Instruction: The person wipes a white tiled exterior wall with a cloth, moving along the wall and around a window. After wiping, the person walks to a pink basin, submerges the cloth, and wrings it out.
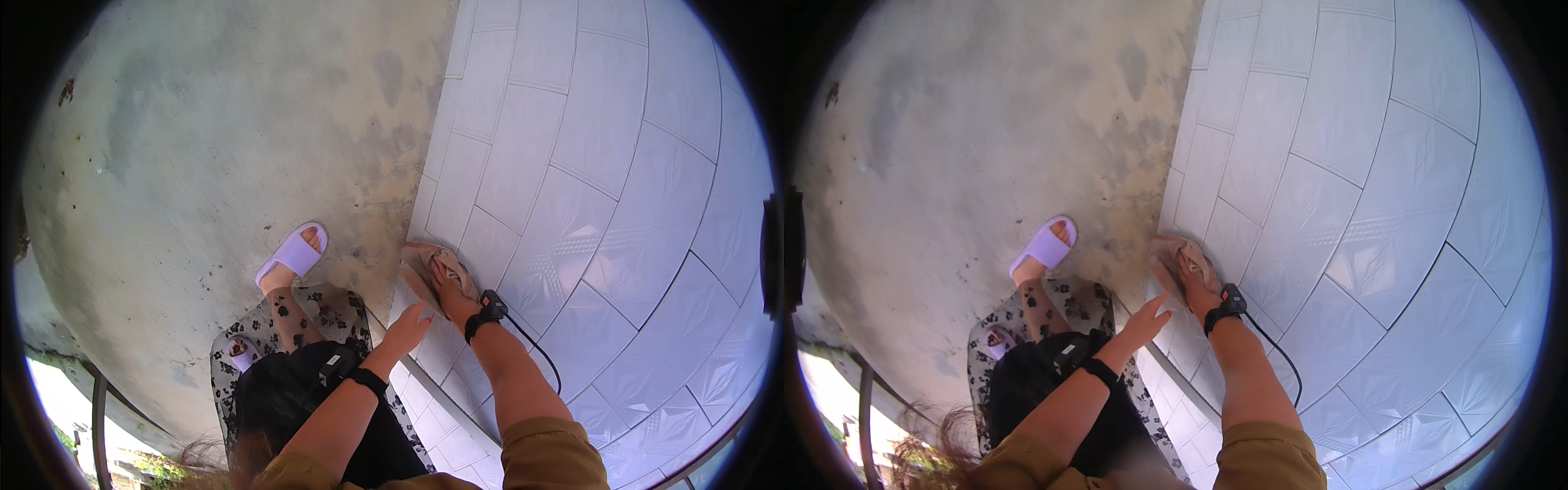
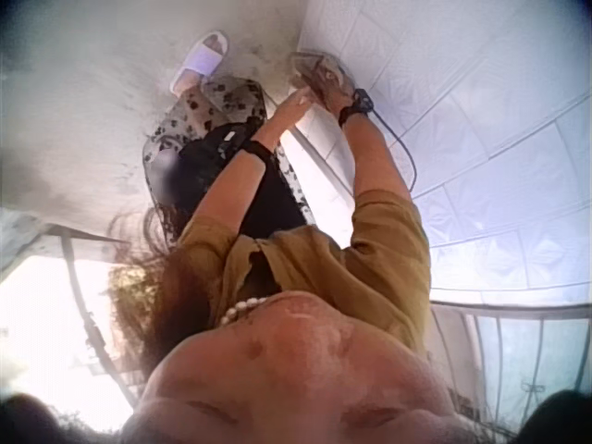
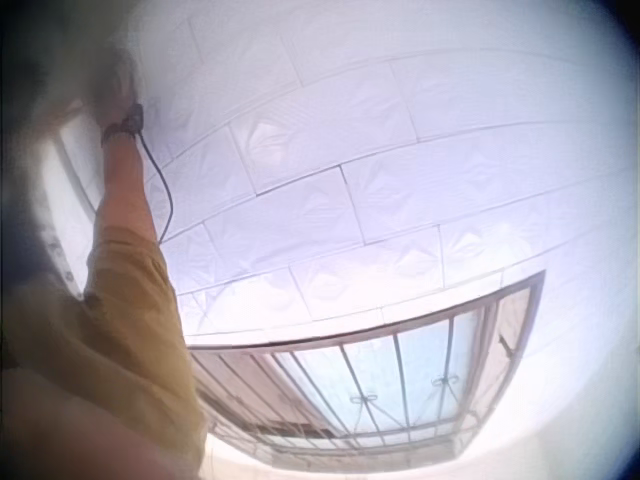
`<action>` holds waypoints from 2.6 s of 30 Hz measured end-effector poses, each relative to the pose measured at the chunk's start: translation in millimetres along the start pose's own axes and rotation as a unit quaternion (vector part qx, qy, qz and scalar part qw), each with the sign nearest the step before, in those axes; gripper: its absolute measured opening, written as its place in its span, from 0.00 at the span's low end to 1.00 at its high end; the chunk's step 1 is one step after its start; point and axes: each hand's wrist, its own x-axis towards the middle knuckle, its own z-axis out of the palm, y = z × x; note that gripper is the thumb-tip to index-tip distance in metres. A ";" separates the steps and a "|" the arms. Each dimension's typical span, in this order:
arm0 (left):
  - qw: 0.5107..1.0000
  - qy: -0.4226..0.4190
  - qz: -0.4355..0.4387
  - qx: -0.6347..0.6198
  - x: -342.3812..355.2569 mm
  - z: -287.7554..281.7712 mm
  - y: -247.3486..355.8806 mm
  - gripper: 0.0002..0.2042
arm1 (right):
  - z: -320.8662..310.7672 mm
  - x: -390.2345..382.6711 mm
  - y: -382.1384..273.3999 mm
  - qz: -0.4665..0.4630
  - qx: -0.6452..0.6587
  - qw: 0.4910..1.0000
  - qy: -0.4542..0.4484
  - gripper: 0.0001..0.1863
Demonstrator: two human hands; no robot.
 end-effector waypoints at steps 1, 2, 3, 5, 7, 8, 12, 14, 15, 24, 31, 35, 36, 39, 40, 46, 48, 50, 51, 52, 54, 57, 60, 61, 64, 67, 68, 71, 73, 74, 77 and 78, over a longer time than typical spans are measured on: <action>0.999 -0.010 -0.031 0.003 -3.8 -5.9 2.3 0.29 | -2.7 -16.3 -36.0 0.019 -0.079 0.996 0.025 0.35; 1.000 0.001 -0.015 -0.014 -7.4 -10.6 5.1 0.29 | 1.2 -26.0 -64.7 -0.030 -0.113 0.993 0.011 0.35; 0.999 0.002 -0.021 -0.026 -9.9 -14.3 8.2 0.29 | 2.8 -36.7 -88.2 -0.110 -0.177 0.978 -0.007 0.35; 1.000 0.015 -0.016 0.018 -12.2 -19.8 15.7 0.29 | 2.6 -51.6 -107.1 -0.071 -0.047 0.996 0.036 0.35; 0.999 0.009 -0.046 0.000 -12.1 -22.8 26.2 0.29 | 1.2 -55.1 -77.1 -0.032 0.072 0.993 0.085 0.32; 0.998 0.001 -0.063 0.013 -12.2 -22.9 33.3 0.29 | 0.4 -48.7 -41.0 -0.052 0.059 0.993 0.093 0.29; 0.998 0.005 -0.052 0.031 -14.0 -10.1 85.0 0.29 | -8.2 -41.7 174.6 -0.034 0.109 0.993 -0.018 0.28; 0.999 0.010 -0.014 -0.034 -9.3 0.7 125.8 0.29 | -1.4 -53.0 283.7 0.044 0.090 0.991 -0.092 0.37; 0.999 0.016 0.007 -0.047 -3.8 4.1 148.4 0.29 | 5.4 -60.9 328.5 0.127 0.104 0.982 -0.094 0.38; 0.999 0.029 0.031 0.014 33.1 12.9 290.0 0.29 | 47.4 -134.2 315.5 0.170 0.417 0.889 -0.080 0.36; 0.981 -0.175 0.012 0.089 -17.2 78.4 432.5 0.30 | -1.0 -406.2 348.8 0.245 0.824 0.510 -0.017 0.33; 0.965 -0.104 0.213 0.116 -52.1 139.9 581.7 0.31 | -11.9 -533.9 528.3 0.425 0.514 0.721 0.189 0.33; 0.959 -0.081 0.251 0.102 -60.3 153.9 616.9 0.31 | -9.1 -559.4 566.2 0.459 0.488 0.715 0.199 0.33; 0.928 -0.023 0.362 0.090 -84.1 183.4 690.0 0.31 | -19.1 -607.0 610.9 0.537 0.388 0.740 0.110 0.31; 0.912 0.014 0.401 0.088 -92.1 189.8 700.6 0.32 | -25.5 -616.4 607.0 0.548 0.383 0.734 0.117 0.31; 0.864 -0.047 0.452 0.217 -156.3 229.9 628.3 0.32 | -100.8 -649.3 450.8 0.618 0.477 0.625 0.008 0.30; 0.858 -0.120 0.391 0.311 -181.7 243.8 574.0 0.33 | -119.4 -655.7 384.7 0.575 0.531 0.619 -0.067 0.29; 0.885 -0.163 0.299 0.318 -195.2 255.3 526.3 0.33 | -115.8 -658.4 336.2 0.534 0.535 0.651 -0.068 0.26; 0.890 -0.209 0.246 0.321 -194.2 258.7 508.2 0.36 | -115.8 -660.0 321.1 0.536 0.538 0.650 -0.027 0.26; 0.891 -0.227 0.230 0.319 -188.2 259.5 494.9 0.36 | -105.7 -654.6 315.0 0.537 0.531 0.656 0.014 0.22; 0.871 -0.237 0.288 0.318 -163.5 252.3 484.4 0.31 | -84.1 -638.4 322.8 0.518 0.491 0.700 0.029 0.22; 0.948 -0.209 0.205 0.126 -113.6 227.2 510.7 0.26 | -50.3 -594.9 383.3 0.521 0.518 0.676 0.061 0.23; 0.952 -0.038 0.279 0.121 -68.0 211.9 561.2 0.29 | -19.7 -559.6 456.7 0.550 0.545 0.626 0.093 0.26; 0.960 -0.010 0.273 0.055 -58.4 213.2 574.3 0.28 | -13.3 -554.7 474.6 0.557 0.518 0.639 0.113 0.28; 0.944 0.045 0.318 0.078 -54.7 234.1 579.7 0.29 | -11.8 -555.4 485.9 0.557 0.515 0.639 0.128 0.31; 0.972 0.004 0.221 0.083 -81.7 269.5 525.0 0.31 | -28.8 -568.4 429.6 0.521 0.539 0.656 0.082 0.30; 0.971 -0.009 0.200 0.134 -93.4 282.0 496.1 0.33 | -36.5 -572.8 398.7 0.490 0.555 0.671 0.031 0.30; 0.977 -0.207 -0.033 -0.036 -127.4 312.0 401.5 0.20 | -58.8 -597.8 291.1 0.323 0.587 0.739 -0.067 0.27; 0.960 -0.258 -0.080 -0.071 -147.5 323.5 349.0 0.21 | -70.2 -609.8 225.0 0.147 0.333 0.925 -0.111 0.28; 0.941 -0.295 -0.164 0.036 -155.1 327.2 329.5 0.25 | -71.0 -614.0 200.3 0.100 0.283 0.945 -0.129 0.29; 0.926 -0.316 -0.094 -0.183 -155.8 330.8 302.1 0.22 | -72.4 -615.5 170.8 0.144 0.398 0.897 -0.131 0.32; 0.912 -0.304 -0.102 -0.254 -148.7 329.0 302.4 0.20 | -69.2 -608.2 175.5 0.176 0.546 0.811 -0.115 0.31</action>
